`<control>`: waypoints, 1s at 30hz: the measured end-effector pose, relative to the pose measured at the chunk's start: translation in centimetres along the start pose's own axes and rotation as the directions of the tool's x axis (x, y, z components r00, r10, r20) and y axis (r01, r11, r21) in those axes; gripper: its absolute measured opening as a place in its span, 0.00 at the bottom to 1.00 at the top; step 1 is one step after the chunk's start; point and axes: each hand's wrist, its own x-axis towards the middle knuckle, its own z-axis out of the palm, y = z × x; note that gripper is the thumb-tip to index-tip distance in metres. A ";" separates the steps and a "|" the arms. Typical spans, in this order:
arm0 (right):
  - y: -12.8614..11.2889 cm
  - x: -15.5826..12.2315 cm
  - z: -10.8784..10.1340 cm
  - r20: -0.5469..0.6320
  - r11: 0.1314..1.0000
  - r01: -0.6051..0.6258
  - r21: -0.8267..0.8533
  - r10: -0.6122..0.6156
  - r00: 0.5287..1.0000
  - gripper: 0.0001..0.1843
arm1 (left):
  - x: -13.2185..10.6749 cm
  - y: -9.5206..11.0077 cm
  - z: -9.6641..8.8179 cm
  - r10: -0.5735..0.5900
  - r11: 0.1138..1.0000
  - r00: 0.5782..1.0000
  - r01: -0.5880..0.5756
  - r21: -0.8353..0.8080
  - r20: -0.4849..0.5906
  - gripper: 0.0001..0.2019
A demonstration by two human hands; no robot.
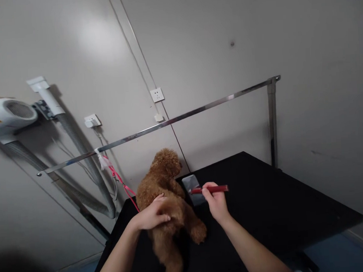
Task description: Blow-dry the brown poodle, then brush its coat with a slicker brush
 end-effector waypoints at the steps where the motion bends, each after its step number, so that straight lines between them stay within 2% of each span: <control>1: -0.1 0.0 0.1 0.063 1.000 -0.024 0.012 0.023 0.998 0.13 | -0.2 -0.1 0.2 0.007 1.000 1.000 -0.007 -0.014 0.004 0.18; 3: -0.4 -0.1 0.5 0.188 0.994 -0.100 0.043 0.091 0.978 0.15 | -0.6 -0.4 0.7 0.022 0.999 1.000 -0.022 -0.039 0.004 0.18; 4: -0.5 -0.1 0.7 0.206 0.990 -0.129 0.058 0.114 0.972 0.16 | -0.8 -0.5 0.9 0.017 0.998 1.000 -0.018 -0.057 -0.016 0.19; 7: -0.9 0.0 1.0 0.077 0.990 -0.105 0.093 0.098 0.992 0.16 | -1.8 -0.9 1.8 -0.040 0.989 0.988 0.019 -0.143 -0.150 0.26; 9: -1.1 0.0 1.4 0.168 0.989 -0.122 0.088 0.106 0.980 0.16 | -2.5 -0.9 2.4 -0.048 0.981 0.977 0.007 -0.191 -0.210 0.26; 11: -1.2 -0.1 1.9 0.284 0.981 -0.178 0.082 0.148 0.947 0.16 | -3.2 -0.8 3.0 -0.040 0.972 0.968 -0.019 -0.232 -0.247 0.23; 13: -1.1 0.1 2.5 0.279 0.976 -0.197 0.092 0.165 0.946 0.17 | -3.9 -0.7 3.7 -0.061 0.954 0.943 -0.041 -0.296 -0.327 0.24; 15: -0.9 0.2 3.1 0.189 0.980 -0.165 0.111 0.142 0.972 0.17 | -4.6 -0.6 4.6 -0.101 0.923 0.895 -0.078 -0.376 -0.434 0.28; 16: -0.7 0.2 3.4 0.199 0.980 -0.164 0.110 0.140 0.970 0.17 | -4.9 -0.6 5.0 -0.119 0.909 0.874 -0.095 -0.407 -0.471 0.29; 19: -0.4 0.0 4.4 0.297 0.973 -0.212 0.089 0.178 0.938 0.18 | -5.3 -0.8 6.4 -0.176 0.877 0.835 -0.107 -0.469 -0.521 0.28; 22: -0.2 -0.2 5.2 0.261 0.974 -0.213 0.082 0.185 0.947 0.19 | -5.1 -1.2 7.3 -0.283 0.836 0.795 -0.070 -0.544 -0.536 0.28; 24: -0.1 -0.1 5.5 0.268 0.975 -0.207 0.082 0.178 0.947 0.19 | -4.9 -1.4 7.5 -0.293 0.840 0.784 -0.061 -0.538 -0.547 0.29; 27: 0.3 0.2 5.8 0.315 0.968 -0.237 0.079 0.201 0.928 0.21 | -4.6 -1.5 7.3 -0.216 0.921 0.777 -0.040 -0.388 -0.592 0.27; 29: 0.7 0.5 5.9 0.260 0.970 -0.228 0.089 0.198 0.945 0.21 | -4.4 -1.5 7.1 -0.228 0.952 0.740 0.032 -0.306 -0.633 0.24; 30: 0.9 0.7 5.9 0.227 0.972 -0.215 0.093 0.190 0.955 0.21 | -4.2 -1.4 7.1 -0.262 0.949 0.704 0.066 -0.307 -0.660 0.22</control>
